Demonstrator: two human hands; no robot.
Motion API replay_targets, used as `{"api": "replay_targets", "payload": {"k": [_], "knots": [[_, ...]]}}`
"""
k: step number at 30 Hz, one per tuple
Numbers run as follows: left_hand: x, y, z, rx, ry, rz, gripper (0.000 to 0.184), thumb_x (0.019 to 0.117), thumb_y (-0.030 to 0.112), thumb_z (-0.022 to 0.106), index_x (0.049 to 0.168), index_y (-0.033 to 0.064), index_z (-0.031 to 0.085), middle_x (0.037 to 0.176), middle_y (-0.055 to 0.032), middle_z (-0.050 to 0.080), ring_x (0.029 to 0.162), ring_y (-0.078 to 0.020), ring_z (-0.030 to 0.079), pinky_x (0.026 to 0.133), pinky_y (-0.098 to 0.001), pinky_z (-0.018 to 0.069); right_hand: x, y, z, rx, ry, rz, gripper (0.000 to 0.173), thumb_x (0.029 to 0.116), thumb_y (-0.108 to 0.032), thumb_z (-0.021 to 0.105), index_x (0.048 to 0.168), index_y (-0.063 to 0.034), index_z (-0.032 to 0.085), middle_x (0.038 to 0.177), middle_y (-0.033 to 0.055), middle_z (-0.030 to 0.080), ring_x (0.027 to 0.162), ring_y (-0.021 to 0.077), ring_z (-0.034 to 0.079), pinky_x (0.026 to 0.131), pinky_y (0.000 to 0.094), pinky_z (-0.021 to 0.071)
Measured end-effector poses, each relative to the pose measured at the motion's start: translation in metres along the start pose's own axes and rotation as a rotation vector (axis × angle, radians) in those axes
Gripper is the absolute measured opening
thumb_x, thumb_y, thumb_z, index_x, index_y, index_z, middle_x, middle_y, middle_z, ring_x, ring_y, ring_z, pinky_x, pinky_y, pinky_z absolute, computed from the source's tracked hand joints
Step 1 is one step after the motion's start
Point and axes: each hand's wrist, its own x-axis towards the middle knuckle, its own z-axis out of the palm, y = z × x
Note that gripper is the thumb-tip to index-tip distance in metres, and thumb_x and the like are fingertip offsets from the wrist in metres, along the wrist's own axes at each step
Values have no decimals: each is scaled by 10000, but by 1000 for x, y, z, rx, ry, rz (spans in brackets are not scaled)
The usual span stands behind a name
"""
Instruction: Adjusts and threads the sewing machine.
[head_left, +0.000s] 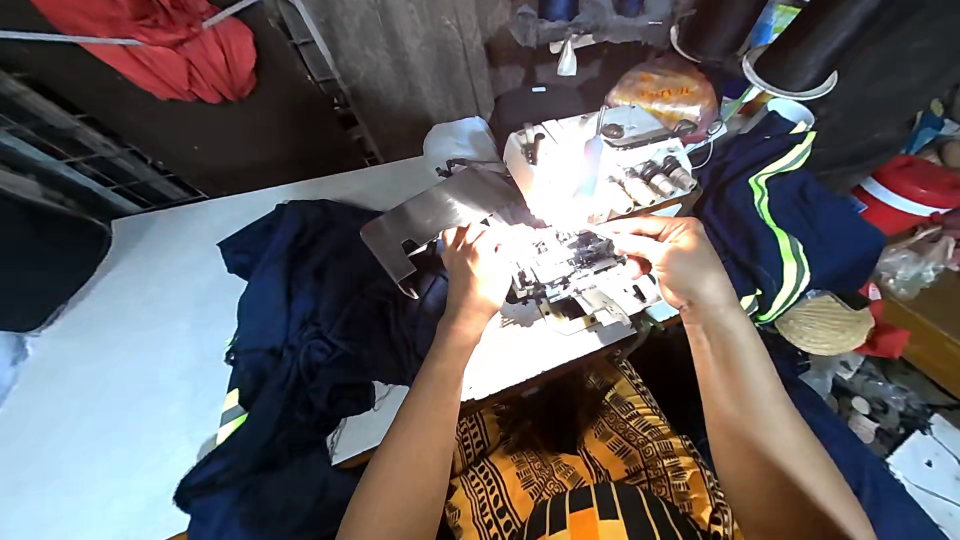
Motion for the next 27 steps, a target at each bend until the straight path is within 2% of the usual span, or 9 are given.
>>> {"api": "replay_targets", "payload": {"k": [3,6,8,10,12,15,18,22,27], "knots": [[-4,-4,-10,62,-51,5,112,947,33,635,946,-19,734,1003,-201,697,1049,-399,632,1006,-569,435,-1,0,-1,-21,15,-11,178,973,41,616,1058,-17,761,761,31,685,463,33,490,441,174,456],[-11,-11,-24,154,-202,39,36,854,-12,701,885,-5,718,956,-194,693,1033,-407,633,1000,-576,430,-2,1,-2,-59,33,-33,191,966,52,622,1055,-30,770,791,36,694,461,37,483,436,174,448],[-11,-3,-33,186,-295,-61,112,864,15,731,972,-14,722,1025,-214,686,1078,-425,617,1010,-588,426,-3,2,-2,-106,31,-59,206,964,55,624,1068,-46,770,837,36,700,479,44,504,448,183,463],[-8,10,-35,143,-227,-104,220,921,44,699,1128,-30,695,1121,-253,665,1124,-457,602,1017,-614,431,-2,4,0,-140,44,-85,204,951,56,642,1062,-51,775,848,35,713,484,50,522,453,194,477],[-3,20,-27,98,-140,-38,255,933,39,664,1177,-25,699,1144,-245,667,1127,-445,604,1016,-601,431,-3,5,1,-167,56,-105,206,939,54,660,1059,-63,781,876,31,722,485,55,534,455,204,492],[3,22,0,57,-58,79,185,945,122,654,1085,40,742,1094,-193,683,1127,-412,601,956,-591,455,-4,4,1,-191,76,-117,203,944,49,656,1058,-62,781,881,35,717,491,61,542,460,209,503],[6,27,16,47,-82,4,151,929,135,692,1046,50,734,1135,-197,645,1180,-435,551,912,-616,457,-7,2,-1,-192,89,-136,210,946,47,645,1050,-65,788,859,38,711,502,68,553,470,214,507],[11,33,20,66,-81,-47,143,932,111,687,1033,29,746,1144,-209,652,1201,-448,541,924,-627,443,-9,2,-5,-198,93,-139,191,945,48,647,1039,-54,779,870,40,705,493,63,547,463,207,507],[8,22,16,7,-93,36,126,922,113,694,1014,36,734,1145,-199,643,1197,-440,542,918,-655,433,-12,0,-1,-353,142,-187,162,961,-8,657,1033,-82,781,905,35,691,544,71,582,503,240,536]]}}
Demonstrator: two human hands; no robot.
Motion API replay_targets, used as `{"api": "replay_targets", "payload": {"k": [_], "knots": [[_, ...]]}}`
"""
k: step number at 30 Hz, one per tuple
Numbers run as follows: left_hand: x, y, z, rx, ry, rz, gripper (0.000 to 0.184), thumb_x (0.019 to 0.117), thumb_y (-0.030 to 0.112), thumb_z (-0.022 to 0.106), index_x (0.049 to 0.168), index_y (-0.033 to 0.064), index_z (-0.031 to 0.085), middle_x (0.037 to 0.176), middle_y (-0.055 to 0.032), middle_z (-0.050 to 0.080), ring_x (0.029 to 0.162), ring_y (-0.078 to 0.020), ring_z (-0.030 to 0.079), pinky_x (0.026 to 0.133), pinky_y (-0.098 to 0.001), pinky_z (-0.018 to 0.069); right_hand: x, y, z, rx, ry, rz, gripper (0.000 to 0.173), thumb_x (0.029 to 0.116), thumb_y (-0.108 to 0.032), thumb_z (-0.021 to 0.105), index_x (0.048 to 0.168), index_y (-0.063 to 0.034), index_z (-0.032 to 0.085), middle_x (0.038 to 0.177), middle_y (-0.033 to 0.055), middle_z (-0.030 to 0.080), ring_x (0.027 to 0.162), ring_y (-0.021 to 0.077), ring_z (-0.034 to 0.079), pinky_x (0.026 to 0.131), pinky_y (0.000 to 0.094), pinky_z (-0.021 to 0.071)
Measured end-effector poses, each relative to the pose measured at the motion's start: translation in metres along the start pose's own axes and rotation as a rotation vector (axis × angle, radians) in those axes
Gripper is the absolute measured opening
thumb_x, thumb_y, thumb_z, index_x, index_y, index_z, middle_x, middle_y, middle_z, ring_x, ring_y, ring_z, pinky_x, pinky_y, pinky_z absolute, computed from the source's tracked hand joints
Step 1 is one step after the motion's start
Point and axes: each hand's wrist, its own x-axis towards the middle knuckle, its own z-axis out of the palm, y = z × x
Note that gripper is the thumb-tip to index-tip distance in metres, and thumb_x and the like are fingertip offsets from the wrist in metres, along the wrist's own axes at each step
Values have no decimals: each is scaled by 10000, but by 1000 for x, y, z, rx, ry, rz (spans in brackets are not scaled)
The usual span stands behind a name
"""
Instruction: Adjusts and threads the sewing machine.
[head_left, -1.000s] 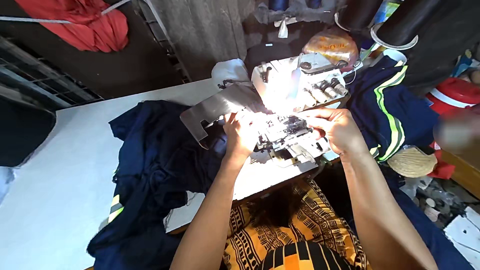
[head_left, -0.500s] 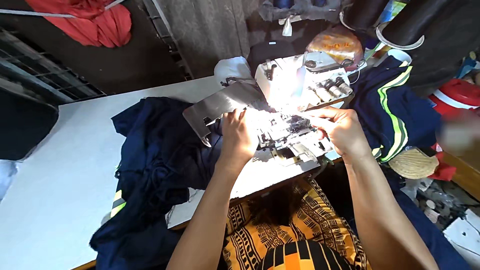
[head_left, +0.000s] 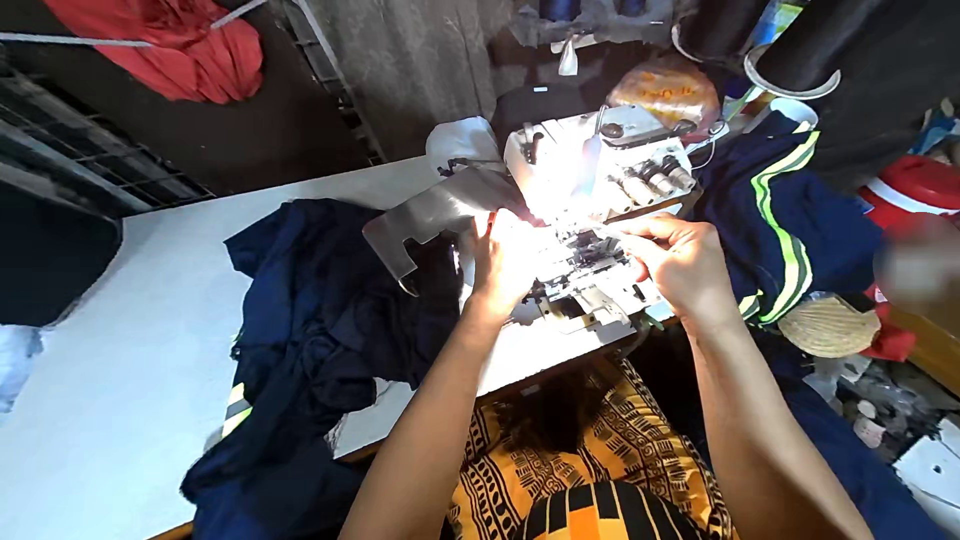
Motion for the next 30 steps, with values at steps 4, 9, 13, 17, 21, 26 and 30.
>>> {"api": "replay_targets", "payload": {"k": [4,9,13,17,21,26,30], "knots": [[1,-11,-4,116,-143,-3,206,954,169,639,1126,143,750,1234,-116,638,1288,-415,464,950,-641,393,-8,-11,3,-261,31,-96,170,960,-52,663,1039,-130,791,957,42,701,670,133,652,604,364,579],[-7,-12,-29,234,-259,-28,310,909,106,669,1215,111,719,1317,-148,614,1337,-438,417,992,-658,341,-20,-15,14,-489,39,-220,224,911,-34,686,1075,-133,803,962,90,711,827,281,686,672,532,534],[-7,-9,-45,266,-258,-37,199,897,110,711,1088,67,750,1200,-148,636,1288,-440,444,944,-659,358,-23,-13,15,-521,72,-246,244,890,-23,687,1075,-133,803,970,90,715,802,286,689,642,534,528],[1,3,-40,147,-141,-59,312,926,61,632,1227,92,706,1284,-153,642,1327,-468,447,920,-686,391,-27,-16,12,-502,129,-256,194,901,-16,668,1026,-91,797,956,97,718,779,272,684,633,518,523],[16,16,-16,-120,-41,-166,138,943,144,681,1007,59,769,1131,-158,697,1220,-405,544,967,-633,378,-27,-18,10,-557,201,-262,164,915,-26,638,1000,-41,778,950,132,713,758,298,681,619,525,519],[24,20,-4,-165,-48,-416,170,966,191,685,1022,61,778,1134,-175,702,1231,-414,540,1016,-650,342,-26,-16,7,-558,210,-272,182,914,-28,621,998,-42,782,930,125,704,728,280,668,603,508,511],[20,26,4,-191,-41,-487,185,973,190,672,1068,61,765,1183,-181,671,1258,-433,496,963,-663,352,-25,-15,10,-532,200,-280,187,917,-23,628,1014,-56,785,935,121,708,754,278,677,616,504,520]]}}
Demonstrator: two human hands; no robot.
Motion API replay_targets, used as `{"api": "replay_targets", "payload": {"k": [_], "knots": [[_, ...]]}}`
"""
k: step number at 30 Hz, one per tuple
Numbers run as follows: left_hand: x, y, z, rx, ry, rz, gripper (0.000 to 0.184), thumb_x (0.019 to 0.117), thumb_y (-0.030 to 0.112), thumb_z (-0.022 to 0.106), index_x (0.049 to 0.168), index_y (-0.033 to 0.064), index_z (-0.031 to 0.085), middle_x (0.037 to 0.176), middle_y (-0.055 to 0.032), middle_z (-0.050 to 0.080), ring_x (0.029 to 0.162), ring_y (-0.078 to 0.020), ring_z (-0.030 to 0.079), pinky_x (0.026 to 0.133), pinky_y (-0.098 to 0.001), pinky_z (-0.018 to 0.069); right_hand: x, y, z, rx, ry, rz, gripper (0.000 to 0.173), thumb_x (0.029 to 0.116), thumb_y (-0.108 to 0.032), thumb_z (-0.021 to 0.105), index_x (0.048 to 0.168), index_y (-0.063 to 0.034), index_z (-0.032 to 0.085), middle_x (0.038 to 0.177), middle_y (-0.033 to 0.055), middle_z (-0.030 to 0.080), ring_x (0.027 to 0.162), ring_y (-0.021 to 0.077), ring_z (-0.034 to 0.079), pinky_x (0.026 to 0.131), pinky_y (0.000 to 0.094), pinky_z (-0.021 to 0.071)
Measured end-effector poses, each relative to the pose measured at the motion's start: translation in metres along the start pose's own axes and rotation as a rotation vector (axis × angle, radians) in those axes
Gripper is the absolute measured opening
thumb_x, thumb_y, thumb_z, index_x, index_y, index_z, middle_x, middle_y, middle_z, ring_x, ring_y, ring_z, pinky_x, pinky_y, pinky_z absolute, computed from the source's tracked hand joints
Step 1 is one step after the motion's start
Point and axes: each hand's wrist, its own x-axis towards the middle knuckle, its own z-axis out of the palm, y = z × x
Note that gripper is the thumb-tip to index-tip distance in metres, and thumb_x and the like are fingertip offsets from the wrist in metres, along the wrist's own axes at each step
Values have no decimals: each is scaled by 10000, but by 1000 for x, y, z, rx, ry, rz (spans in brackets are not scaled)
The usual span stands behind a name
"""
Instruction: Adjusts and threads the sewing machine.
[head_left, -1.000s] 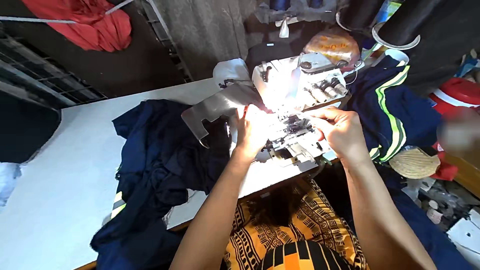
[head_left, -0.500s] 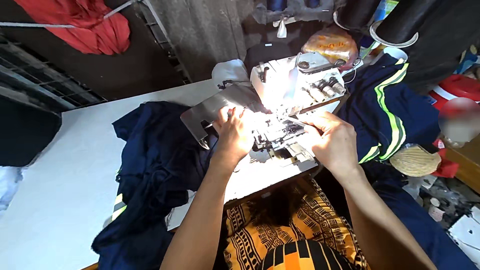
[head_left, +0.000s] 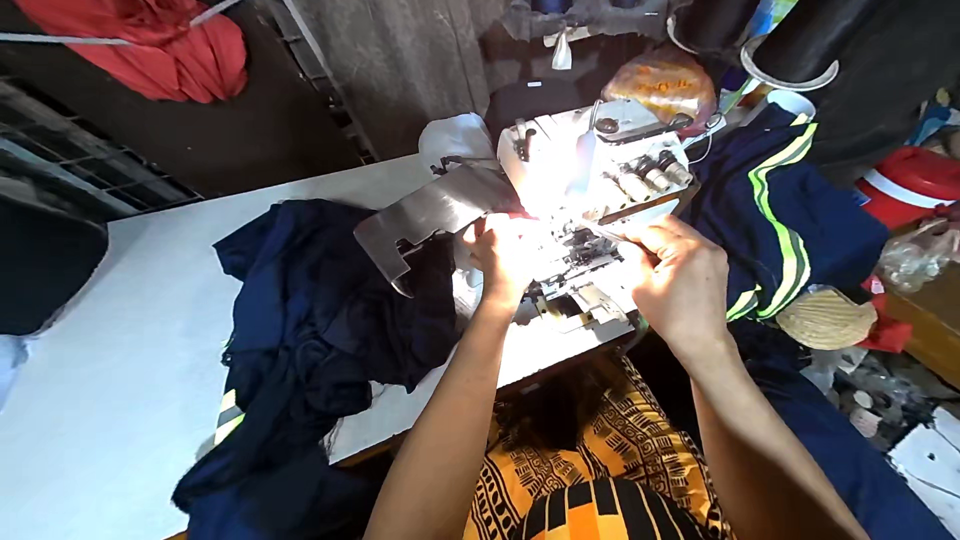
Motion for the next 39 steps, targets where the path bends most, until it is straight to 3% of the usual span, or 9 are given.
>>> {"api": "replay_targets", "payload": {"k": [8,14,22,24,27,32,34,37,39], "knots": [[-3,-8,4,8,47,148,175,971,210,669,1032,99,790,1120,-152,698,1204,-411,548,984,-678,330,-4,-2,7,33,-27,-18,175,886,-48,661,1011,-72,782,918,83,687,721,221,652,589,437,521],[-3,-22,8,24,92,260,148,952,199,684,1009,134,804,1227,-114,686,1294,-388,511,985,-659,366,-11,1,12,27,-65,-10,248,889,-83,674,1106,-119,790,895,70,669,684,209,624,573,433,504],[-1,-25,-1,75,131,409,106,913,158,688,920,130,790,1098,-101,706,1236,-355,543,1085,-605,297,-13,12,7,16,-26,14,236,907,-69,640,1092,-90,786,879,68,673,697,204,630,593,421,515],[1,-22,-3,86,121,388,116,910,163,688,930,124,796,1070,-96,726,1227,-339,568,1106,-594,284,-13,12,7,20,-25,17,227,909,-76,643,1085,-90,786,868,61,661,689,192,617,593,408,507],[0,-15,-9,78,18,319,165,938,137,665,1045,115,789,1148,-125,703,1277,-369,524,1093,-619,274,-13,10,7,22,-28,19,228,911,-85,639,1085,-89,786,874,57,665,695,180,618,603,399,510],[-9,-7,-10,-10,-47,196,148,947,155,701,1062,98,776,1202,-155,677,1243,-422,515,947,-679,354,-12,6,9,29,-10,8,226,900,-76,652,1082,-83,786,878,73,666,704,206,631,594,415,513],[-9,-9,-6,7,-14,205,123,936,156,710,1024,106,780,1236,-156,660,1286,-435,475,973,-677,339,-10,5,10,27,-7,11,236,902,-78,651,1096,-88,786,882,73,661,709,212,633,594,419,514],[-7,-15,-3,48,54,287,85,923,159,729,955,111,790,1159,-135,700,1273,-399,512,1087,-642,280,-4,4,13,44,1,26,177,936,-86,658,1067,-69,775,924,97,682,761,230,661,635,430,539],[-8,-20,-5,54,56,355,100,935,169,711,959,102,782,1162,-138,687,1259,-391,518,1082,-656,277,0,3,15,79,-16,55,176,955,-97,654,1079,-71,777,938,89,681,787,219,662,667,422,547]]}}
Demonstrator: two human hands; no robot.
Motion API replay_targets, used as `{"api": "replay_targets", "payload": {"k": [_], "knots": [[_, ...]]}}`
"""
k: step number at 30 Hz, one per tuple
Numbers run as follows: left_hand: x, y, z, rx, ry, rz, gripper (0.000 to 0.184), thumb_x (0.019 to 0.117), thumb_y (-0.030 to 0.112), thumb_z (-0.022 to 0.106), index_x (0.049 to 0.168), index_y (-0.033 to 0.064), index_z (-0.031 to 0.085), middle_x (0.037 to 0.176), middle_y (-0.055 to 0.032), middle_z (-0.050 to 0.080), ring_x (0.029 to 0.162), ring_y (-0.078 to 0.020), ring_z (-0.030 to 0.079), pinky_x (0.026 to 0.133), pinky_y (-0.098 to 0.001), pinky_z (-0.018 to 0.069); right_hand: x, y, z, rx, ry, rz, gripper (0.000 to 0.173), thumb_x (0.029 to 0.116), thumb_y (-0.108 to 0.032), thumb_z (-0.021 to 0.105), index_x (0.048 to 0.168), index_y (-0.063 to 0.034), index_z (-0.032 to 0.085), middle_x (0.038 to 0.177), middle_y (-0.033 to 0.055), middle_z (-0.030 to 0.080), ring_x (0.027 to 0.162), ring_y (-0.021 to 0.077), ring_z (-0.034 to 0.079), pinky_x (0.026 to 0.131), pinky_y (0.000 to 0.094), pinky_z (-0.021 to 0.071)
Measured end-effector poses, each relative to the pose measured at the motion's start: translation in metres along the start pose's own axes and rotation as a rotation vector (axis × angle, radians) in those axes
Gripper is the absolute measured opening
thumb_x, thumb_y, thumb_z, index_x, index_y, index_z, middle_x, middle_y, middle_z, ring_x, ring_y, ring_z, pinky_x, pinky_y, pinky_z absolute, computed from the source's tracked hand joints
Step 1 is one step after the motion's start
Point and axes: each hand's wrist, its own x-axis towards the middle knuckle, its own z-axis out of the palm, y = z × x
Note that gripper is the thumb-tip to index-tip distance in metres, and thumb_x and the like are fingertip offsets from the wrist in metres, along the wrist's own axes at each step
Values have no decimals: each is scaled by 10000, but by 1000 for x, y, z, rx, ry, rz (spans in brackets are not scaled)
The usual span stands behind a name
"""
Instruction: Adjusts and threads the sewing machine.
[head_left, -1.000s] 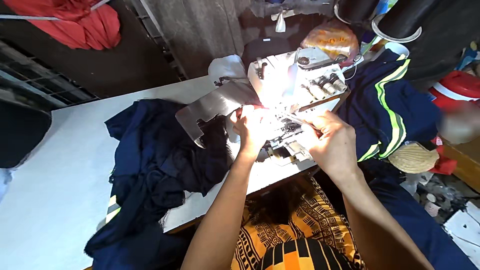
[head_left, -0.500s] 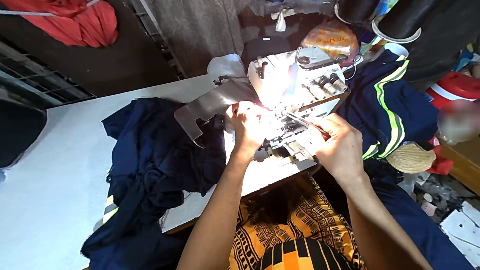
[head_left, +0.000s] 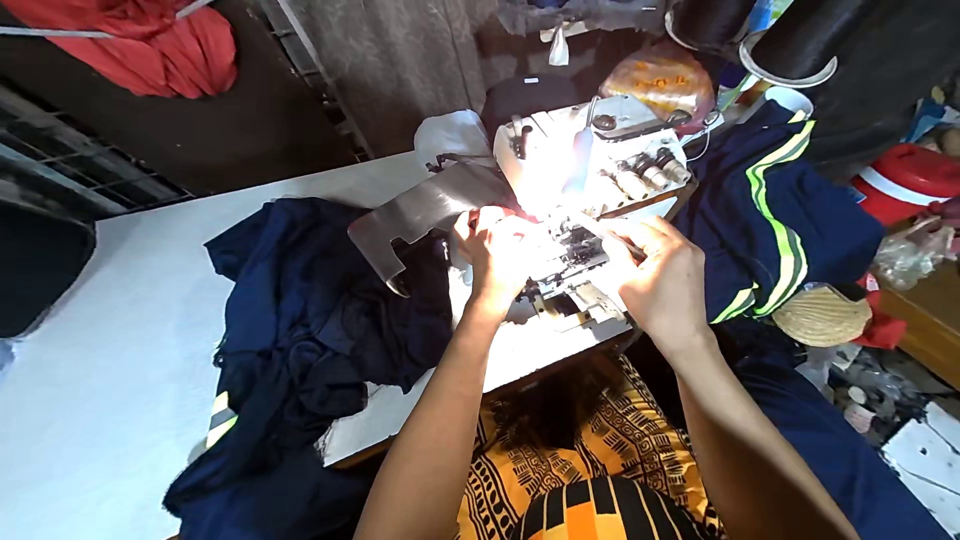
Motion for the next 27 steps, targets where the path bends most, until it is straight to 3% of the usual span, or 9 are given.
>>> {"api": "replay_targets", "payload": {"k": [3,9,13,17,20,23,25,27], "knots": [[-4,-6,-2,18,-3,83,101,936,160,694,971,93,761,1171,-142,671,1242,-382,533,1059,-668,305,4,-3,2,22,-59,56,167,974,-121,656,1081,-74,775,991,101,696,837,238,679,718,461,563],[-3,-5,-2,55,-17,31,135,930,188,700,1005,94,761,1199,-149,665,1278,-413,497,1021,-685,314,7,-9,3,33,-115,96,148,962,-84,669,1060,-70,778,1005,124,713,862,282,694,736,516,559],[-1,-3,-3,119,-41,-20,159,944,232,688,1017,123,777,1196,-126,679,1300,-418,474,959,-661,349,10,-7,0,189,-155,179,155,987,-88,650,1077,-112,773,973,65,689,667,152,662,597,364,588],[-6,-13,1,171,-1,108,138,929,203,671,984,118,765,1118,-115,681,1219,-377,535,974,-642,348,13,-11,0,279,-182,228,156,989,-93,657,1080,-134,777,941,40,692,606,108,633,549,307,569],[-6,-18,0,193,27,169,152,929,187,651,983,114,773,1061,-104,705,1189,-370,559,1018,-619,327,13,-13,4,198,-189,198,142,985,-106,670,1079,-133,773,964,49,703,646,140,655,592,359,586],[-8,-22,-4,201,14,142,191,931,187,625,1054,130,760,1093,-106,690,1225,-408,521,922,-634,362,9,-14,8,50,-132,120,161,969,-104,669,1083,-116,783,1012,105,717,864,277,694,737,524,552],[-9,-22,-7,142,18,119,199,941,174,625,1079,110,754,1086,-104,707,1219,-406,536,902,-627,387,5,-12,9,-27,-79,59,155,957,-87,667,1059,-88,783,1012,138,720,885,324,700,735,561,545],[-8,-18,-8,61,47,133,135,942,114,639,1028,76,736,1008,-104,722,1116,-369,612,895,-606,424,2,-14,8,-58,-60,37,149,947,-70,666,1046,-61,777,1027,153,719,867,336,701,714,563,544]]}}
